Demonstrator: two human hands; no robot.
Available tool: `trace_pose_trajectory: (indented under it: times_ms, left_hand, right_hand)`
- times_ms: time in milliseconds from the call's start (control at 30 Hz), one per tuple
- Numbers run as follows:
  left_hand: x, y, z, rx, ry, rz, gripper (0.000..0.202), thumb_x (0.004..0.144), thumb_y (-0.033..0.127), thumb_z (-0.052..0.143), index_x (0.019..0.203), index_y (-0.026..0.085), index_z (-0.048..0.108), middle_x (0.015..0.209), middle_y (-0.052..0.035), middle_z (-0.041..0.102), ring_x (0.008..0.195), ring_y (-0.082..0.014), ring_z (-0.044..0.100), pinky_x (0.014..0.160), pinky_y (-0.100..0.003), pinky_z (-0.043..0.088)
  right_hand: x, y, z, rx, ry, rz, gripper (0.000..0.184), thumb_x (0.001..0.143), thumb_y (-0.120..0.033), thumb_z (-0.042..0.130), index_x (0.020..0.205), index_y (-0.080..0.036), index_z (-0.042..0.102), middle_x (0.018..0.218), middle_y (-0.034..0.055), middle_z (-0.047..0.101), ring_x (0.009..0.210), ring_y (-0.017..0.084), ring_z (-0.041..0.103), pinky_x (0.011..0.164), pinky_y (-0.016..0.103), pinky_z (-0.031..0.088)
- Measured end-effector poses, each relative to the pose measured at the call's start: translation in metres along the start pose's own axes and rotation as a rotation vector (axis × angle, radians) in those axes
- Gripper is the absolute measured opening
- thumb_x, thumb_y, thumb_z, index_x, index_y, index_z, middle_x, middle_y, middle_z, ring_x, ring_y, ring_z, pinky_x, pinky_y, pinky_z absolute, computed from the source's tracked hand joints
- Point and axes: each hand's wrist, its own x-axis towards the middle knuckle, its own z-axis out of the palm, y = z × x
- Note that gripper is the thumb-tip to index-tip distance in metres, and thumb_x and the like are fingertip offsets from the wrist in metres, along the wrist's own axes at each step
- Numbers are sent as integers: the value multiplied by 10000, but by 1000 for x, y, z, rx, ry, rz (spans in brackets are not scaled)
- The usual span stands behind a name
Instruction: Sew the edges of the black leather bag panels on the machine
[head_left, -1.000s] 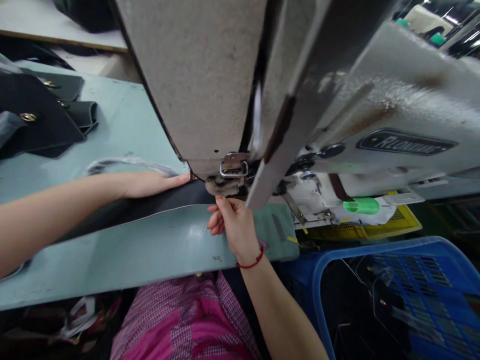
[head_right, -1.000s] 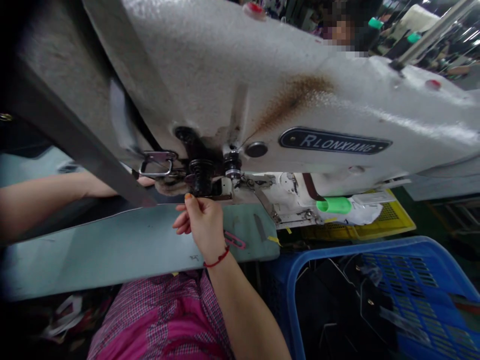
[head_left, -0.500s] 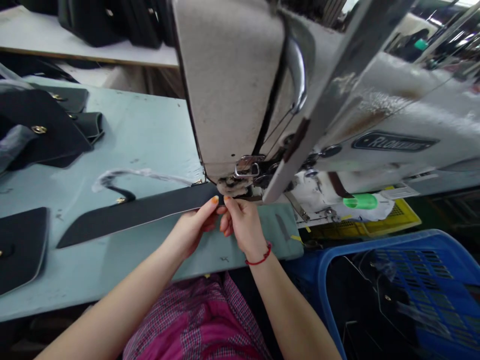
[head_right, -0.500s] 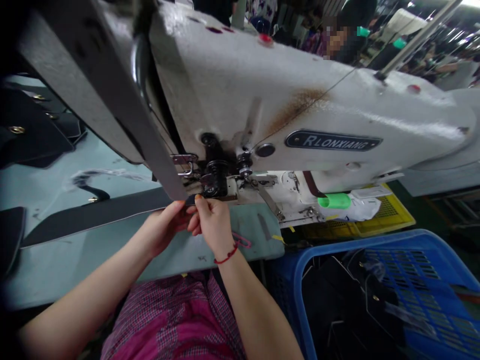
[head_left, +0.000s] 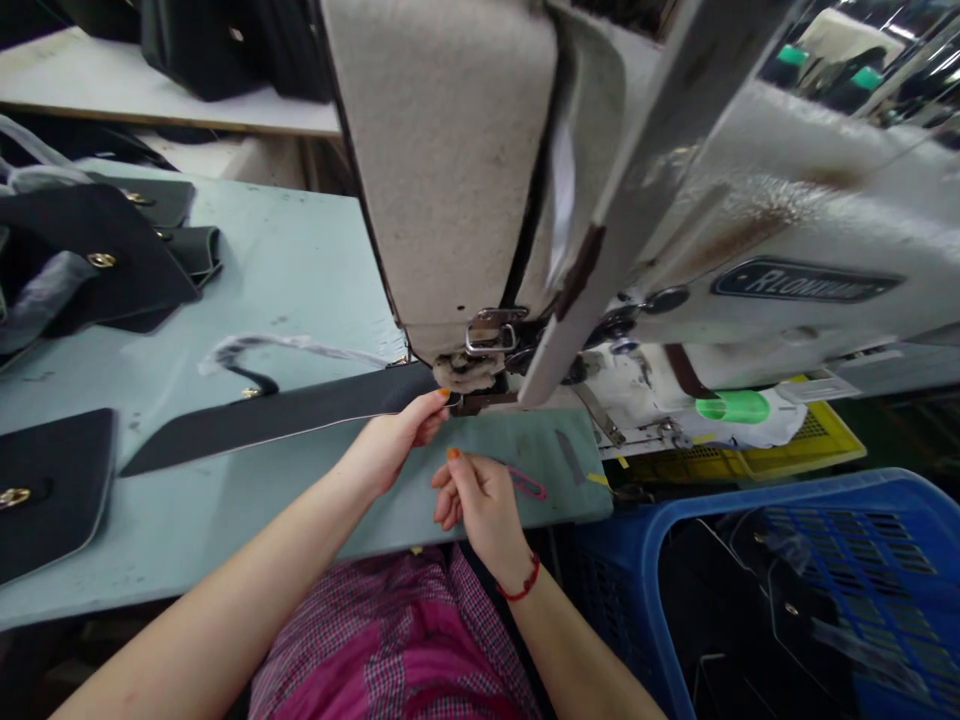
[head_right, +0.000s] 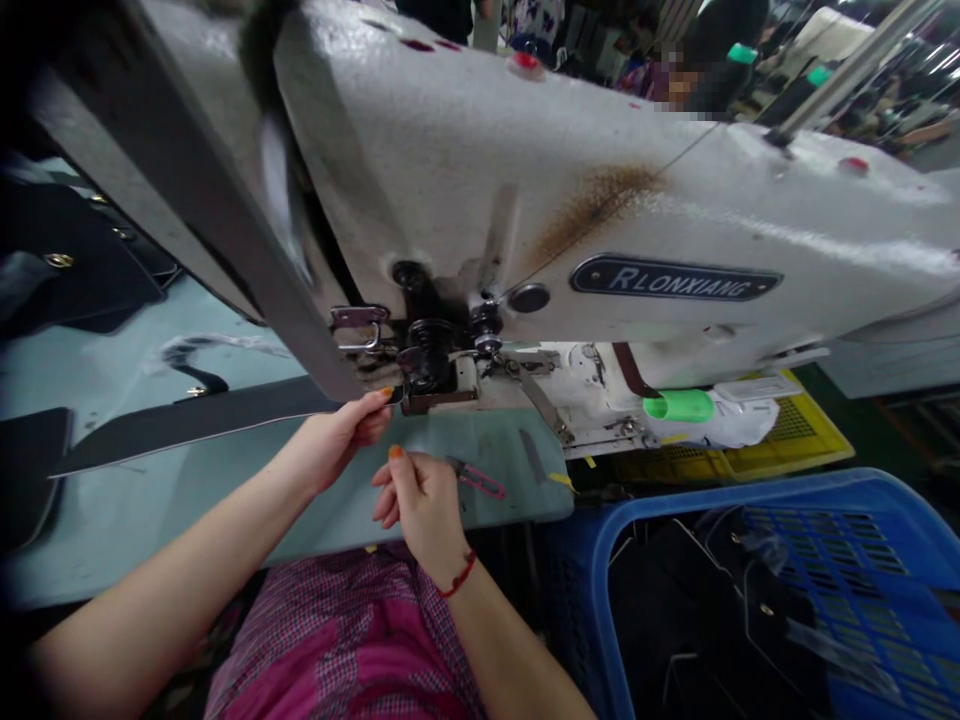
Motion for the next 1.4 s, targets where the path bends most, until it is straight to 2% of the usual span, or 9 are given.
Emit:
trace_pose_trajectory:
  times_ms: [233, 500, 700, 867, 1000, 1100, 1267, 1333, 1400]
  left_hand:
    - [9, 1, 0, -109, -84, -9, 323, 684, 398, 711, 556, 145, 557, 487, 61, 342, 450, -57, 257, 445, -217, 207]
    - [16, 1, -2, -126, -72, 32, 300, 685, 367, 697, 558, 158, 523, 507, 56, 363, 457, -63, 270, 452, -224, 216]
    - [6, -6, 14, -203, 36, 80, 305, 709, 395, 682, 572, 161, 541, 516, 56, 371, 468, -68, 285, 477, -227, 240]
    - [-4, -15, 39, -242, 274, 122, 322, 750, 428, 639, 576, 201, 491, 551, 36, 430, 508, -102, 356, 528, -246, 307]
    - [-9, -20, 55, -204, 440, 146, 360, 805, 492, 611, 613, 204, 514, 563, 21, 455, 544, -124, 398, 541, -256, 326]
    - [-28, -27, 60, -164, 439, 218, 413, 858, 508, 552, 590, 208, 459, 540, 35, 362, 516, -119, 341, 504, -259, 293]
    - [-97, -16, 29, -51, 283, 324, 238, 898, 429, 555, 784, 223, 586, 650, 16, 467, 585, -137, 413, 550, -263, 364]
    - [-106, 13, 5, 84, 205, 384, 145, 895, 376, 586, 885, 239, 630, 711, -1, 549, 641, -149, 487, 603, -278, 417]
    - [-92, 51, -15, 331, 150, 476, 166, 874, 343, 630, 999, 240, 666, 853, -20, 647, 763, -157, 581, 708, -287, 475]
  right_hand:
    - [-3, 53, -3, -91, -35, 78, 600, 890, -679, 443, 734, -135, 642, 462, -14, 559, 345, 66, 462, 368, 154, 333]
    - [-3, 65, -6, -192, -72, 50, 588, 924, -656, 418, 778, -142, 664, 496, -6, 581, 392, 83, 509, 407, 164, 369]
    - [-3, 64, -7, -227, -88, 17, 538, 958, -588, 404, 778, -149, 657, 505, -5, 589, 404, 89, 517, 426, 172, 378]
    - [-2, 60, -8, -232, -97, 14, 495, 960, -548, 422, 698, -171, 606, 506, -8, 572, 427, 101, 511, 451, 194, 382]
    - [2, 47, -10, -200, 83, -78, 434, 962, -476, 428, 648, -191, 520, 564, -13, 543, 489, 110, 482, 475, 209, 386]
    - [7, 26, -10, -167, 222, -186, 327, 967, -441, 430, 865, -186, 607, 795, 34, 638, 693, 145, 581, 548, 215, 450]
    - [19, -14, 7, -88, 163, -225, 440, 977, -513, 389, 933, -169, 661, 832, 61, 689, 713, 154, 635, 569, 225, 478]
    - [27, -24, 19, -88, 104, -214, 503, 972, -564, 370, 839, -172, 656, 748, 46, 683, 628, 137, 625, 528, 216, 451]
    - [35, -29, 31, -100, 81, -205, 525, 958, -592, 386, 726, -182, 618, 671, 27, 662, 581, 128, 617, 508, 209, 438]
